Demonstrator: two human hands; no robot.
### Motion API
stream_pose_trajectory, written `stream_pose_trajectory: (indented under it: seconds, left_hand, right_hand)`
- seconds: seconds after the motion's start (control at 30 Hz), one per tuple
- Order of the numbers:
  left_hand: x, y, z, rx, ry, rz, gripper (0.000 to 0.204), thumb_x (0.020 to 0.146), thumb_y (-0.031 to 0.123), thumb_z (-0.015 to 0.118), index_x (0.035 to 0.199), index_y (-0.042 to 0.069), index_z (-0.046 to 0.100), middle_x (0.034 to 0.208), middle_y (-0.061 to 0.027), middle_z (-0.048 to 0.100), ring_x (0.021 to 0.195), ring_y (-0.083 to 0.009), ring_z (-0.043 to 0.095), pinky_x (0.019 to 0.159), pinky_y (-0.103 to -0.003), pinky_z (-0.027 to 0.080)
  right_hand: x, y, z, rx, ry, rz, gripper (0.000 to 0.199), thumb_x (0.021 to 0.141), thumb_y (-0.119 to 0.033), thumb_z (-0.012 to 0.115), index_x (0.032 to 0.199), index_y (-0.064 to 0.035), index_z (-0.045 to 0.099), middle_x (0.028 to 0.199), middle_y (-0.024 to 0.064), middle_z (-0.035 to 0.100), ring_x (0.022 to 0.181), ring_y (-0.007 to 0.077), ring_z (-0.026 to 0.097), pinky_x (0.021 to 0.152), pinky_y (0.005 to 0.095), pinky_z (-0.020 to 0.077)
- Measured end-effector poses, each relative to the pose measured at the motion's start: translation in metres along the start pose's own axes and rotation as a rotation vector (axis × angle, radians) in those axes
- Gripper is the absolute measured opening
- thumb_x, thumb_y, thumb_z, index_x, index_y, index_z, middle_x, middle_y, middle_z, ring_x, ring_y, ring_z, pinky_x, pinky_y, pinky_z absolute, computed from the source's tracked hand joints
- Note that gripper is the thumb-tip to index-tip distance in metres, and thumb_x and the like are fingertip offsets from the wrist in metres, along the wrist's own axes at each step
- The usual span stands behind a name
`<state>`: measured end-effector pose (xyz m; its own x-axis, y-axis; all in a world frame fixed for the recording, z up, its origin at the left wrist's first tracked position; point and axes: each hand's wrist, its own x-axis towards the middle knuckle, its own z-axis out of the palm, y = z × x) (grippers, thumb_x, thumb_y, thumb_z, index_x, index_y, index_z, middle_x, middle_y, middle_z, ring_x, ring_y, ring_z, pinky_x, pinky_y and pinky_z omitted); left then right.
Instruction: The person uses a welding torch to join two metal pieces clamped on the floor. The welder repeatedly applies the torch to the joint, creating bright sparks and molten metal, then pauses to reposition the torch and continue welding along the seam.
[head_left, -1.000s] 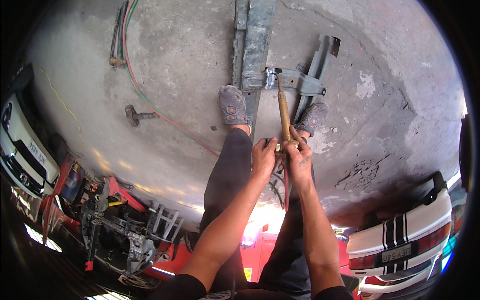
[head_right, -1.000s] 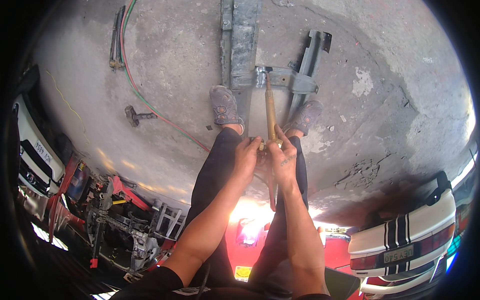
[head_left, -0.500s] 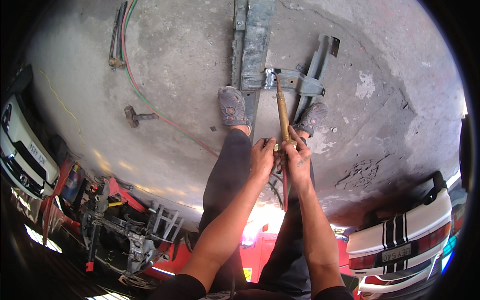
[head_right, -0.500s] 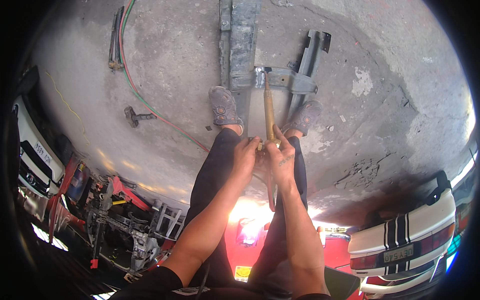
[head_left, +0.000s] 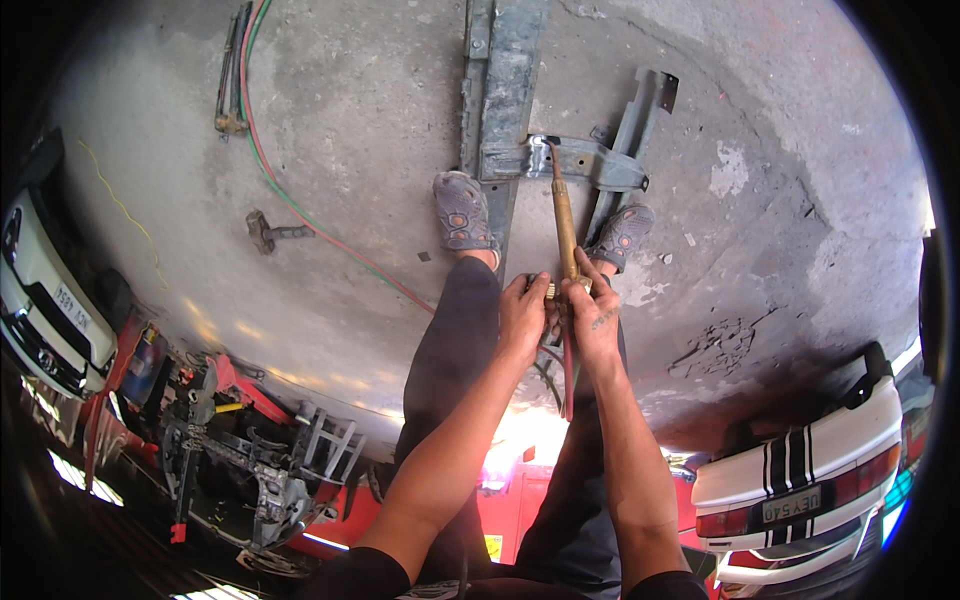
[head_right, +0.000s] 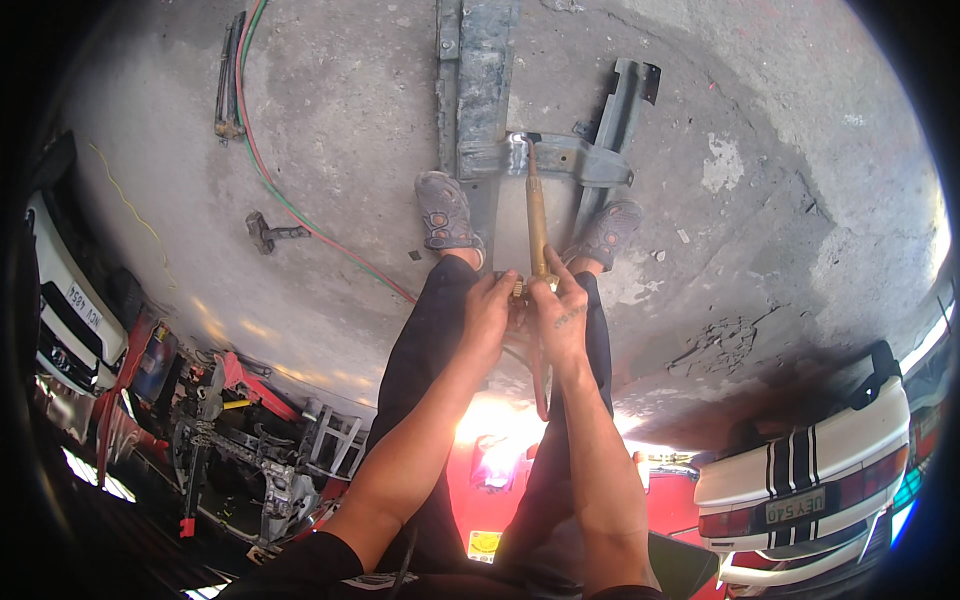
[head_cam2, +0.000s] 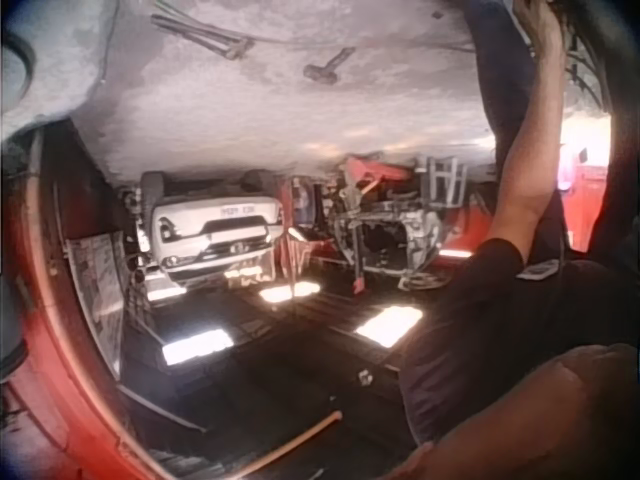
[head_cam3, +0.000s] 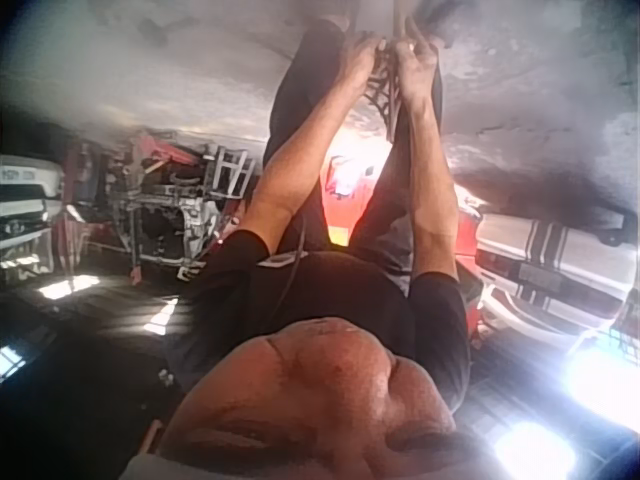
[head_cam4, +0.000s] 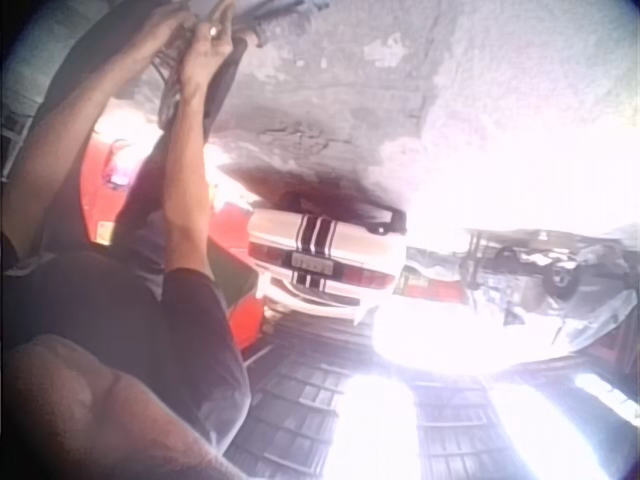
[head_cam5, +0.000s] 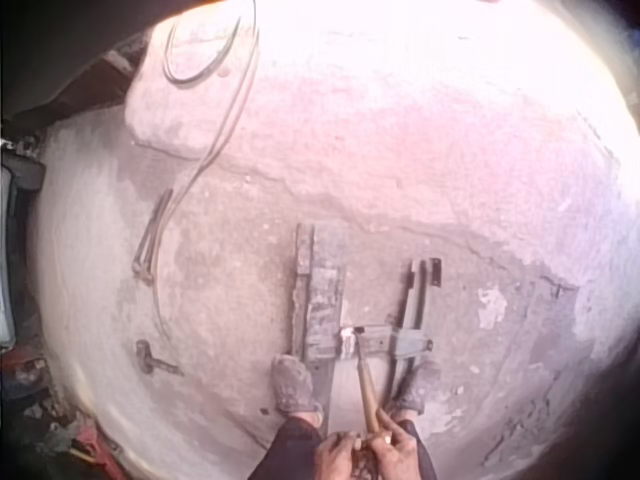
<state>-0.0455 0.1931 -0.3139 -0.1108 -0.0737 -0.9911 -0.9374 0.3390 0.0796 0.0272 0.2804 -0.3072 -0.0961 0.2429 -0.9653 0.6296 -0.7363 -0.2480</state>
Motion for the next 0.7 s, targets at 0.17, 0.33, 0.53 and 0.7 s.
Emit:
stream_pose_trajectory:
  seconds: [0.17,0.33,0.53,0.7]
  left_hand:
    - [-0.002,0.002,0.0,-0.018,-0.011,0.004,0.024,0.106,0.021,0.06,0.091,0.003,0.058,0.066,-0.0035,0.055,0.047,-0.013,0.052,0.04,-0.029,0.04]
    - [-0.002,0.002,-0.002,0.001,-0.01,-0.017,0.022,0.103,0.02,0.062,0.089,0.003,0.058,0.066,-0.0044,0.055,0.047,-0.0133,0.053,0.04,-0.029,0.04]
    - [0.001,-0.002,-0.005,0.037,0.013,-0.032,0.018,0.099,0.017,0.063,0.089,0.003,0.059,0.069,-0.0044,0.057,0.049,-0.0129,0.055,0.041,-0.029,0.039]
    - [-0.001,-0.006,-0.007,0.036,0.004,-0.027,0.016,0.098,0.016,0.063,0.091,0.002,0.061,0.07,-0.0044,0.058,0.05,-0.013,0.056,0.041,-0.028,0.039]
  right_hand:
    - [-0.002,-0.005,0.002,0.021,-0.005,0.011,0.067,0.092,-0.017,0.06,0.152,0.0099,0.046,0.082,0.0089,0.066,0.071,0.0117,0.061,0.065,0.0263,0.0507]
    - [-0.004,0.002,0.0,-0.002,0.006,0.018,0.066,0.092,-0.018,0.059,0.151,0.0085,0.048,0.083,0.0095,0.067,0.073,0.0121,0.062,0.067,0.0261,0.0513]
    - [-0.009,0.006,0.0,-0.031,0.019,-0.005,0.063,0.092,-0.017,0.059,0.15,0.0072,0.05,0.089,0.0115,0.069,0.082,0.0136,0.064,0.076,0.027,0.0534]
    - [-0.014,0.003,0.0,-0.027,0.016,-0.007,0.062,0.093,-0.015,0.059,0.15,0.0072,0.05,0.093,0.0127,0.07,0.084,0.0144,0.065,0.078,0.0272,0.0538]
